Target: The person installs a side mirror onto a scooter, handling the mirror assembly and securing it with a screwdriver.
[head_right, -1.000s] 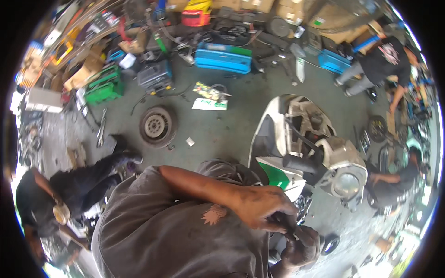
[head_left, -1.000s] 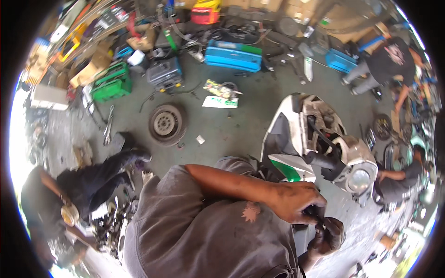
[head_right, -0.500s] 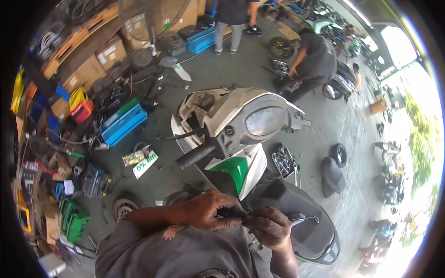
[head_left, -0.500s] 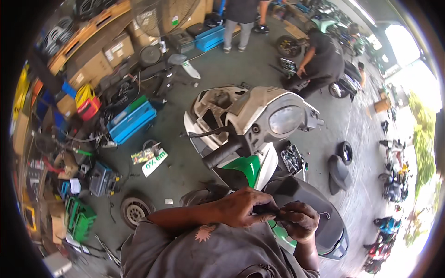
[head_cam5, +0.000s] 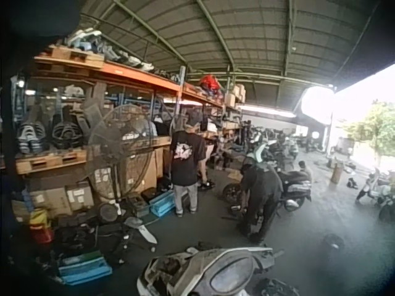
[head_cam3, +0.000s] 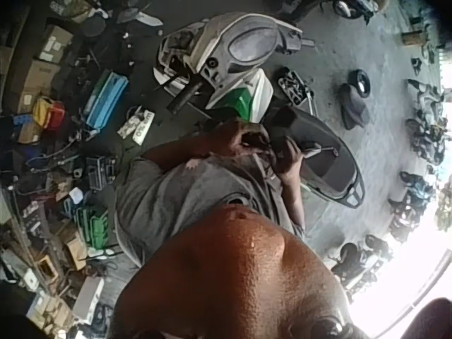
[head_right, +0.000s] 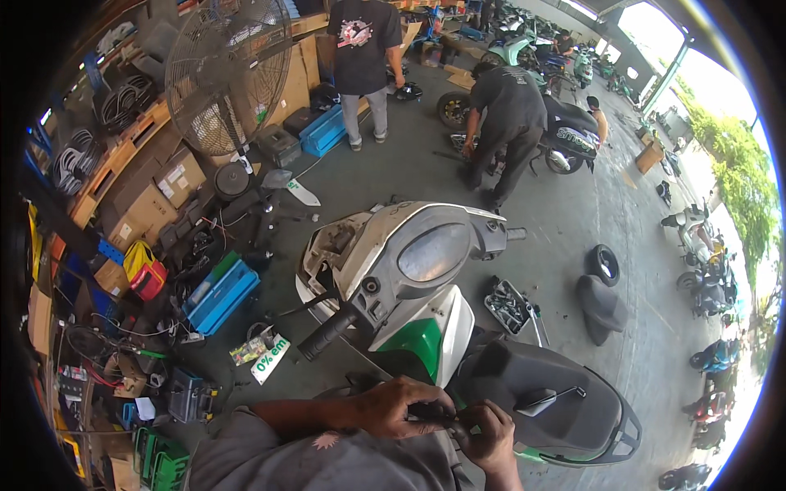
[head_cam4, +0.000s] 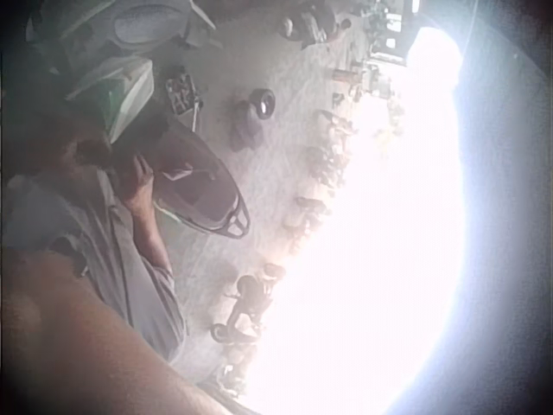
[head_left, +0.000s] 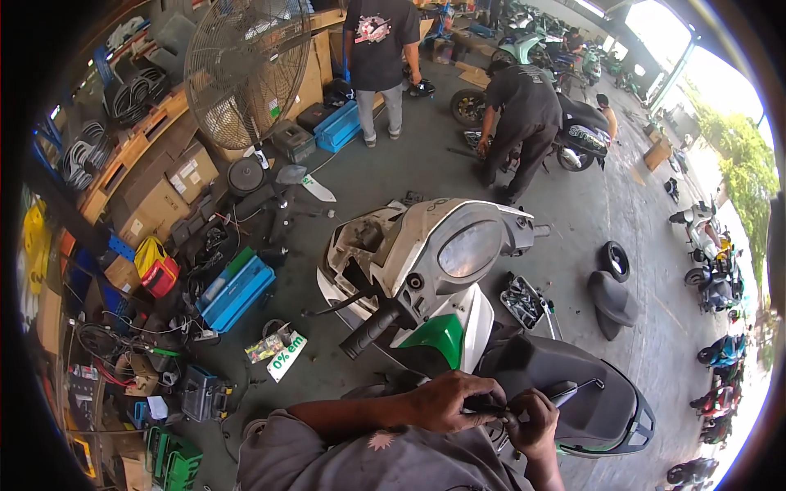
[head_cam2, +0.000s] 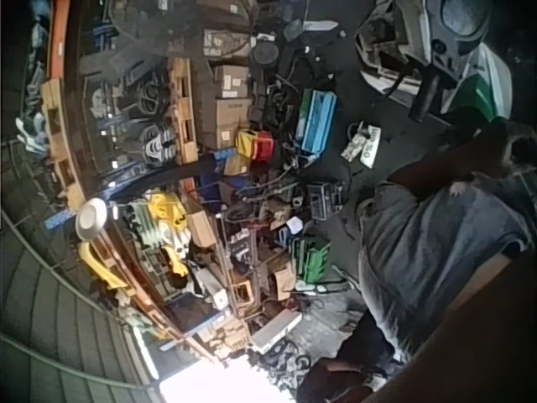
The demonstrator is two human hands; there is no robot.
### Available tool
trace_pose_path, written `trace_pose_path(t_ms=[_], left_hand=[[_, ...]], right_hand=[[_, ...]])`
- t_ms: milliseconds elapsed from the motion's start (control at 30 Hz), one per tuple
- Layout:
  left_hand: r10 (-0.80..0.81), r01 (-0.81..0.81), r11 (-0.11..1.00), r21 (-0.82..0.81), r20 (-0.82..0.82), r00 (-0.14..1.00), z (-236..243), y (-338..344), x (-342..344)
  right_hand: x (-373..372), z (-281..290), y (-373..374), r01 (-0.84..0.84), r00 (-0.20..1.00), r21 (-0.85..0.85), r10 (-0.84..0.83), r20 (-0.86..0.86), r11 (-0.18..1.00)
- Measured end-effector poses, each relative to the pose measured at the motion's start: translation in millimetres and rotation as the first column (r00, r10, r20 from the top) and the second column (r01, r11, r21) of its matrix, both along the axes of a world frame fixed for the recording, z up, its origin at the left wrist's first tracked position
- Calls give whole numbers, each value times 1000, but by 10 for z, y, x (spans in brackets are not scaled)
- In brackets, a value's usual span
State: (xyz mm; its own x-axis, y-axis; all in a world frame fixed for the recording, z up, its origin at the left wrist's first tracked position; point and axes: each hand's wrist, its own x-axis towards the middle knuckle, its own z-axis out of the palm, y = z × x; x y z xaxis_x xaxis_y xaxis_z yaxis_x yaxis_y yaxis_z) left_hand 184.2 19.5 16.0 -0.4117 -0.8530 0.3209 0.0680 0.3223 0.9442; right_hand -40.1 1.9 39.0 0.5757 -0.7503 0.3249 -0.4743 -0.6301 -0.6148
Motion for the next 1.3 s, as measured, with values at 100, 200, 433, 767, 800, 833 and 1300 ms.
trace_pose_path(t_ms=[100, 200, 433, 767, 800, 833, 1300], left_hand=[[19, -19, 1000, 17, 5, 1000, -17, 5, -28], [54, -58, 997, 59, 66, 996, 28, 45, -30], [235, -234, 972, -18, 69, 970, -49, 121, -84], [320, -319, 943, -97, -8, 947, -197, 214, -49], [324, -321, 941, -110, 10, 946, -193, 211, -40], [326, -320, 939, -126, 26, 945, -183, 202, -30], [290, -290, 957, 11, 51, 956, -98, 260, 59]], right_hand=[[18, -12, -10, -43, 995, -28, 41, -92, 999], [104, -8, -12, -25, 1000, 82, 26, -16, 996], [265, 22, 12, 22, 997, 232, -38, 63, 973], [307, 182, 35, 12, 994, 269, -41, 103, 963], [320, 190, 43, 20, 993, 250, -48, 106, 968], [325, 195, 51, 29, 992, 228, -56, 109, 973], [289, 72, 161, 70, 983, 157, -95, 156, 985]])
